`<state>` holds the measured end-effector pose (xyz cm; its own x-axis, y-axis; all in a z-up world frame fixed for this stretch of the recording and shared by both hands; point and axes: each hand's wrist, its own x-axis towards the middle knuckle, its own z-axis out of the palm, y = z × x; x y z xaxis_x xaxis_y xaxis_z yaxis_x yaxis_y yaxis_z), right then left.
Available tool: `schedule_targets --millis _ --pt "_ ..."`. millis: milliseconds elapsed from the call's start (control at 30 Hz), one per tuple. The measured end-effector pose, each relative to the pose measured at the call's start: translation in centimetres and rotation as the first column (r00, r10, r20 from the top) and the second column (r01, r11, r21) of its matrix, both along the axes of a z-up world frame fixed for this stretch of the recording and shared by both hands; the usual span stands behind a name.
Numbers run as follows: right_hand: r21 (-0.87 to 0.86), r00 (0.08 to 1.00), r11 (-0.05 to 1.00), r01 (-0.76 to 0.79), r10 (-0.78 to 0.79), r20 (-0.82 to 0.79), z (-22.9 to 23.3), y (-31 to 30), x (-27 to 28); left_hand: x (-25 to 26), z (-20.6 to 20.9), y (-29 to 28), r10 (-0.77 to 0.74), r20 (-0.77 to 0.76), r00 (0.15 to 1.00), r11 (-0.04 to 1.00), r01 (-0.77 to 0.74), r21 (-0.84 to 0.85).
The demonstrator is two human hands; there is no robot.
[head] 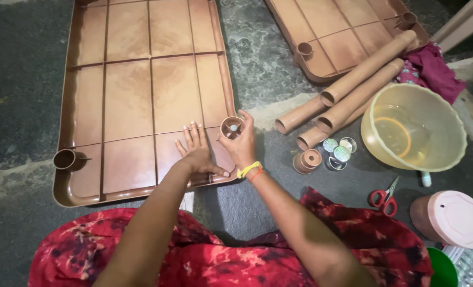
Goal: The person inserts small cylindrical plastic feet into the corners of a brown plastic tray, then wipes the tray surface with a cloth. The person handles the tray and feet by hand, then uses a cloth to wipe the tray.
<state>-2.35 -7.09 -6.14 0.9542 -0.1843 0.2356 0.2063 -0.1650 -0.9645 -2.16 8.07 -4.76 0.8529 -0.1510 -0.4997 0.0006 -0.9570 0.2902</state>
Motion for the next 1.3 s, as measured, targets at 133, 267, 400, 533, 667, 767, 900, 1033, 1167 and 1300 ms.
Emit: schedule_targets --millis 133,267,400,533,667,767,900,1033,1167,1300 --pt "0.000 0.992 0.992 -0.123 0.123 -0.034 -0.7 -1.1 0.9 -0.1 0.5 0.1 -0.023 -0.042 0.999 1.000 0.023 0.008" --pt "0.029 0.926 0.926 -0.375 0.376 -0.039 0.2 -3.4 2.2 0.0 1.0 -0.3 -0.021 -0.049 0.999 0.999 0.022 0.036" --pt "-0.084 0.806 0.805 -0.587 0.570 -0.162 3.3 -4.9 2.9 -0.2 1.3 -0.3 -0.003 -0.044 0.999 0.999 0.005 0.043" --pt "-0.819 0.965 0.537 -0.203 0.253 -0.073 6.7 -3.9 1.5 -0.3 1.7 -0.3 0.014 -0.045 0.999 1.000 -0.013 0.011" --pt "-0.866 0.896 0.300 -0.400 -0.071 -0.438 9.3 -1.8 1.6 -0.6 1.8 -0.3 0.024 -0.036 0.999 1.000 -0.024 -0.001" --pt "-0.863 0.885 0.305 -0.402 -0.110 -0.452 10.2 -0.3 1.8 -0.7 2.1 -0.2 0.024 -0.044 0.999 1.000 -0.025 -0.004" --pt "-0.820 0.819 0.280 -0.499 -0.156 -0.552 10.7 0.1 2.5 -0.5 2.0 -0.1 0.014 -0.039 0.999 1.000 -0.015 -0.022" --pt "-0.795 0.795 0.295 -0.530 -0.154 -0.587 9.9 0.5 3.3 -0.5 1.7 0.2 0.012 -0.040 0.999 1.000 -0.013 -0.026" --pt "-0.837 0.815 0.232 -0.495 -0.210 -0.540 8.8 1.1 3.6 -0.5 1.5 0.2 0.002 -0.040 0.999 0.999 -0.004 -0.048" --pt "-0.866 0.802 0.261 -0.427 -0.333 -0.496 8.5 2.2 3.3 -0.5 1.1 0.4 0.002 -0.017 1.000 0.997 -0.003 -0.079"
